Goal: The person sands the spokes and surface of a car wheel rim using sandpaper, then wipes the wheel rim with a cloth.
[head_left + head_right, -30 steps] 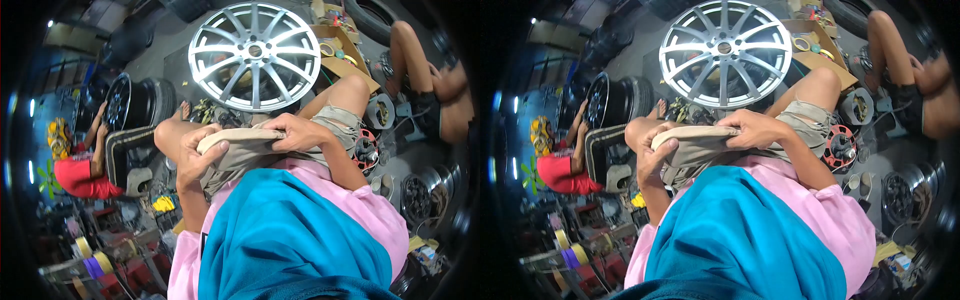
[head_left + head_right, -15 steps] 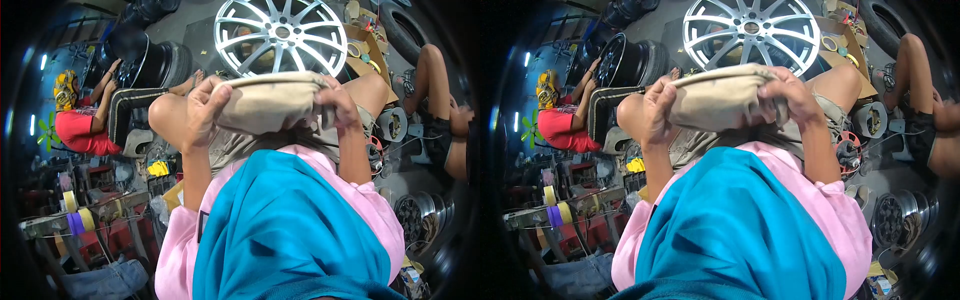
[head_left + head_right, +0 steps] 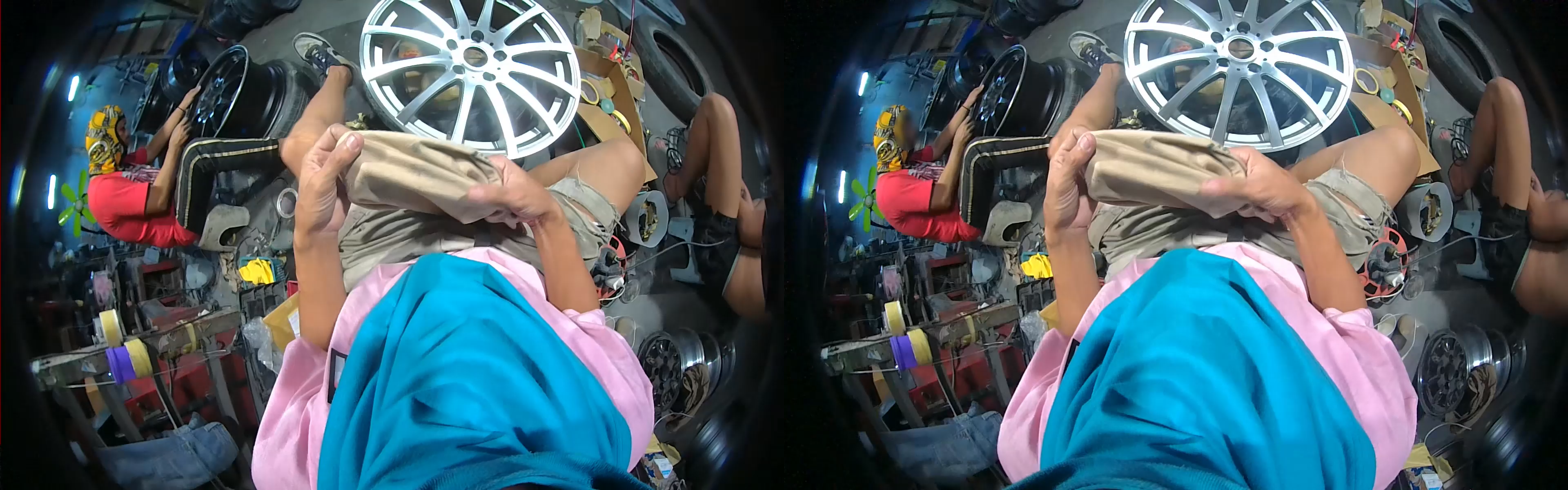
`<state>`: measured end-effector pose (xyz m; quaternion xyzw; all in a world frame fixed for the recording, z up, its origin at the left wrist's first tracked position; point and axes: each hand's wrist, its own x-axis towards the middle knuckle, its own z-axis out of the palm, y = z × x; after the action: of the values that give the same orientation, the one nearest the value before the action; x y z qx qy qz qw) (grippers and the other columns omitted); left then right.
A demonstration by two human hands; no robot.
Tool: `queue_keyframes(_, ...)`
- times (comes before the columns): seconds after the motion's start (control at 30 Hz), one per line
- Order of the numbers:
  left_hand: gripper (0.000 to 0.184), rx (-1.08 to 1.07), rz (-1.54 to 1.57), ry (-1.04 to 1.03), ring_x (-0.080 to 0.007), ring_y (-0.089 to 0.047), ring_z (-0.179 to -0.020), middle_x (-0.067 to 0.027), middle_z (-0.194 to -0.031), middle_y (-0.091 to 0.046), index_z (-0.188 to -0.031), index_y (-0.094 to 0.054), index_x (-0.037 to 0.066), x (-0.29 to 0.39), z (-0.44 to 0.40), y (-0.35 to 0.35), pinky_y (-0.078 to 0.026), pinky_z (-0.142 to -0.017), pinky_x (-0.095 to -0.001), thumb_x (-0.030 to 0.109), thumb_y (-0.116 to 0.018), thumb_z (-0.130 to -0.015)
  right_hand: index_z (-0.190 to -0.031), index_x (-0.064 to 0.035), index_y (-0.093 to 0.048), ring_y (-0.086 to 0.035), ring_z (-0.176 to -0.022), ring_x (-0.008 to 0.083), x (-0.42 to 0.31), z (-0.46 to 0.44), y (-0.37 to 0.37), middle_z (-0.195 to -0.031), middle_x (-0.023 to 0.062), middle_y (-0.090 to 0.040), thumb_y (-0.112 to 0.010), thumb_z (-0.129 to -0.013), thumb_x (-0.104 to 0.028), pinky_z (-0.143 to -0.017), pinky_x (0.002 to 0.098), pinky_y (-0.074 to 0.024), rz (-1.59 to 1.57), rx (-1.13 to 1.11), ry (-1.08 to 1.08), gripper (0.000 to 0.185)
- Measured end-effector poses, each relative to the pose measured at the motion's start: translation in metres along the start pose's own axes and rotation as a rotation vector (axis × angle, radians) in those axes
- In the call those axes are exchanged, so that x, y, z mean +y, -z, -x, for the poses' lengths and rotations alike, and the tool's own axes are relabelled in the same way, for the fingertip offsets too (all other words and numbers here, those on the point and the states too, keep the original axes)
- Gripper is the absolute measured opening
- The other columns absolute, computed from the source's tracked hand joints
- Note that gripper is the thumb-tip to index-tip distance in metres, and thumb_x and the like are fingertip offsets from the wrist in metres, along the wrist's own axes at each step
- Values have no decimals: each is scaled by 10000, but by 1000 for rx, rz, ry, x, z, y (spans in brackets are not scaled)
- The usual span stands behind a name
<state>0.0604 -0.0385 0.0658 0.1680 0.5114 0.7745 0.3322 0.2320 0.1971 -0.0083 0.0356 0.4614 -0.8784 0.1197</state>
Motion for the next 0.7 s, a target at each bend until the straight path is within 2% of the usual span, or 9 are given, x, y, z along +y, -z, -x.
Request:
queue_keyframes(0.03,128,25,-49,-6,-57,-617,-778,-4,-912,-680,-962,-617,79,-1,-2,3,-505,-724,-217,158,-713,-994,-1210,6,-694,-608,-729,41,1,-5,3,-941,21,-710,-859,-852,-281,-588,187,-476,-1,7,-4,488)
queue_keyframes(0.13,117,20,-21,-17,-74,-636,-782,-14,-906,-681,-965,-613,73,1,-14,9,-530,-751,-235,154,-686,-1007,-1241,31,-693,-642,-893,108,17,-22,12,-997,45,-722,-869,-843,-263,-835,282,-504,665,87,-118,526)
queue_keyframes(0.17,115,32,-6,-27,-82,-643,-784,-17,-903,-681,-965,-610,71,2,-16,11,-539,-764,-242,153,-674,-1012,-1241,31,-693,-642,-893,108,26,-25,16,-997,45,-722,-869,-843,-263,-835,282,-504,656,92,-136,526)
queue_keyframes(0.27,115,32,57,-34,-97,-661,-833,-39,-947,-692,-961,-604,74,4,-33,21,-552,-801,-261,156,-659,-1019,-1318,74,-637,-666,-1062,132,44,-36,15,-1206,90,-706,-812,-887,-201,-945,291,-529,-104,152,121,540)
queue_keyframes(0.43,103,157,54,-51,-108,-673,-923,-60,-1024,-709,-1000,-617,60,-11,-54,42,-543,-868,-280,150,-662,-1021,-1343,49,-630,-651,-1109,129,53,-48,27,-1267,80,-691,-796,-917,-225,-981,289,-520,-329,204,26,533)
queue_keyframes(0.5,108,180,43,-64,-112,-679,-944,-72,-1063,-719,-1036,-631,45,-15,-65,62,-537,-888,-282,141,-676,-1014,-1312,21,-663,-650,-1038,105,51,-48,16,-1167,42,-720,-807,-916,-334,-933,274,-521,216,127,-6,551)
queue_keyframes(0.57,128,236,-56,-82,-114,-681,-945,-78,-1062,-727,-1056,-641,36,-20,-78,92,-528,-901,-272,136,-699,-1001,-932,-6,-775,-629,-777,137,41,-42,2,-828,85,-715,-875,-825,-323,-704,339,-492,675,217,-165,349)
queue_keyframes(0.63,153,230,-64,-59,-110,-681,-938,-87,-1058,-736,-1062,-645,33,-32,-91,126,-519,-908,-260,144,-722,-989,-840,-27,-774,-603,-703,216,42,-46,3,-737,108,-653,-874,-777,-258,-685,370,-466,933,190,230,259)
queue_keyframes(0.7,164,327,-284,-97,-97,-680,-914,-92,-1040,-745,-1064,-650,34,-47,-105,147,-528,-863,-260,161,-724,-990,-854,-32,-778,-588,-689,245,17,-41,4,-716,97,-640,-864,-759,-237,-710,360,-476,1013,252,400,242)
